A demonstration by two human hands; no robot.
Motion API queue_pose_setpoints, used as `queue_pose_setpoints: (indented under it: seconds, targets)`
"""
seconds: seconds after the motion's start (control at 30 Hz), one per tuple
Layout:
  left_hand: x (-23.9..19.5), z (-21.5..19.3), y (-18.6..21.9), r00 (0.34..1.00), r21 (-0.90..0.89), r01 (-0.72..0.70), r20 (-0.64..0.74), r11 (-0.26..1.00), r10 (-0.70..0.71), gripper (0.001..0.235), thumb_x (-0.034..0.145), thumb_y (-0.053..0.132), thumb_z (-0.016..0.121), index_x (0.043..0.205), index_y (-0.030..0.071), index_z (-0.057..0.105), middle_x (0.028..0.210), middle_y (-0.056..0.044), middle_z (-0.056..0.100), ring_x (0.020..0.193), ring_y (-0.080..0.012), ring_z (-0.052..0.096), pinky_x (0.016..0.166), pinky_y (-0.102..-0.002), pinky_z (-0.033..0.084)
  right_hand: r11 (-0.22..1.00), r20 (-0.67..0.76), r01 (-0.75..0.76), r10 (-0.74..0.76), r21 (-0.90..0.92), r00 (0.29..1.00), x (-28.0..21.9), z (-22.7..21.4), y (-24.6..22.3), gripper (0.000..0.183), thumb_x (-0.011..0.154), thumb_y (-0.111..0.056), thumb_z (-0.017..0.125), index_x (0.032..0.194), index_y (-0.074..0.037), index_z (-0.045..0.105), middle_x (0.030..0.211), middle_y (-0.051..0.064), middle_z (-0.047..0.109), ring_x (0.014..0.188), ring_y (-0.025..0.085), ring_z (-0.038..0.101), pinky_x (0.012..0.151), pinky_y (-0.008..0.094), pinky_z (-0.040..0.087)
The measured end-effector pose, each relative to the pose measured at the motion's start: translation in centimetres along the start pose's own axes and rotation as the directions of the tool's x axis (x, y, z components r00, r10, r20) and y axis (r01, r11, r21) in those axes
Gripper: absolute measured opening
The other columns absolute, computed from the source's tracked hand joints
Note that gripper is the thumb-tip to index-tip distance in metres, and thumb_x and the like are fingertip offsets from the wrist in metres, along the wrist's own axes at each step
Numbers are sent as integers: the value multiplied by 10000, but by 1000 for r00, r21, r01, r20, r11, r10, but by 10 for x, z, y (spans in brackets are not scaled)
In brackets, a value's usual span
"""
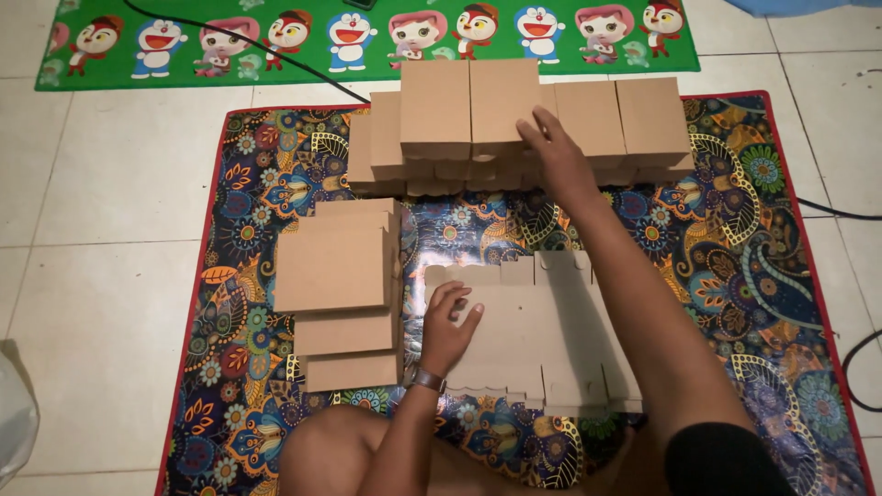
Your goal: Folding flat cardboard templates into boxes and stacking them.
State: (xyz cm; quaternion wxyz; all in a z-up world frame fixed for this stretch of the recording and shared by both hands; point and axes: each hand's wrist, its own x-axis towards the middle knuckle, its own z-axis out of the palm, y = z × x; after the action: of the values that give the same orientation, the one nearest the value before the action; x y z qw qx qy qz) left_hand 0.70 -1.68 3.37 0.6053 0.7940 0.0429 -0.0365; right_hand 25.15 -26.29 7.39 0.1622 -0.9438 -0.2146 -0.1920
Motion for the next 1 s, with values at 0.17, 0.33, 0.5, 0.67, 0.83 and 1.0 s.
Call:
queue_pose_setpoints:
  seconds: [0.17, 0.33, 0.5, 0.67, 0.83, 1.0]
  targets:
    - [-1, 0, 3, 1000, -5, 18, 3, 1000, -18, 366, 903, 276, 782, 1206, 81, 714, 1349, -117, 601, 1111, -324, 708, 914, -405, 573, 998, 53, -38, 35, 58, 998, 5, -30, -25, 527, 1041, -90, 603, 1540, -214, 488, 1605, 140, 365, 1294, 363, 594, 1054, 457, 538]
    - [-2, 0, 6, 1000, -9, 24, 9, 1000, -24, 374, 903, 277, 783, 1207, 71, 710, 1349, -124, 601, 1115, -331, 706, 919, -407, 571, 993, 41, 38, -34, -113, 999, 1, -28, -21, 564, 1010, -130, 658, 1544, -191, 487, 1574, 154, 402, 1247, 356, 618, 985, 459, 567]
    - [-3, 2, 0, 1000, 0, -1, -13, 1000, 1, 363, 892, 285, 792, 1189, 91, 718, 1331, -95, 613, 1079, -302, 720, 891, -373, 575, 977, -4, 59, -61, -203, 998, 0, -19, -17, 646, 946, -104, 709, 1546, -194, 487, 1562, 156, 443, 1170, 391, 638, 876, 475, 596]
    - [-5, 2, 1, 999, -3, -19, -27, 1000, 19, 361, 886, 283, 796, 1177, 83, 721, 1316, -106, 623, 1060, -302, 726, 876, -368, 578, 985, -143, 99, -120, -143, 982, -15, -29, -29, 823, 844, -172, 868, 1539, -48, 446, 1562, 300, 385, 1189, 510, 598, 900, 558, 571]
    - [-5, 0, 3, 1000, -9, -13, -25, 1000, 13, 360, 886, 279, 794, 1185, 92, 719, 1327, -94, 613, 1069, -289, 720, 885, -357, 562, 995, -68, 43, -49, -85, 996, -81, -69, -81, 615, 846, -85, 784, 1382, 1, 494, 1488, 299, 457, 1165, 414, 617, 926, 464, 551]
    - [-7, 1, 6, 1000, 12, -8, -16, 1000, 8, 361, 900, 268, 779, 1190, 64, 712, 1319, -112, 614, 1066, -296, 717, 895, -361, 553, 987, 188, 149, -134, -68, 973, -204, -69, -77, 656, 730, -278, 867, 1314, -117, 613, 1449, 230, 554, 1330, 435, 554, 1043, 555, 496]
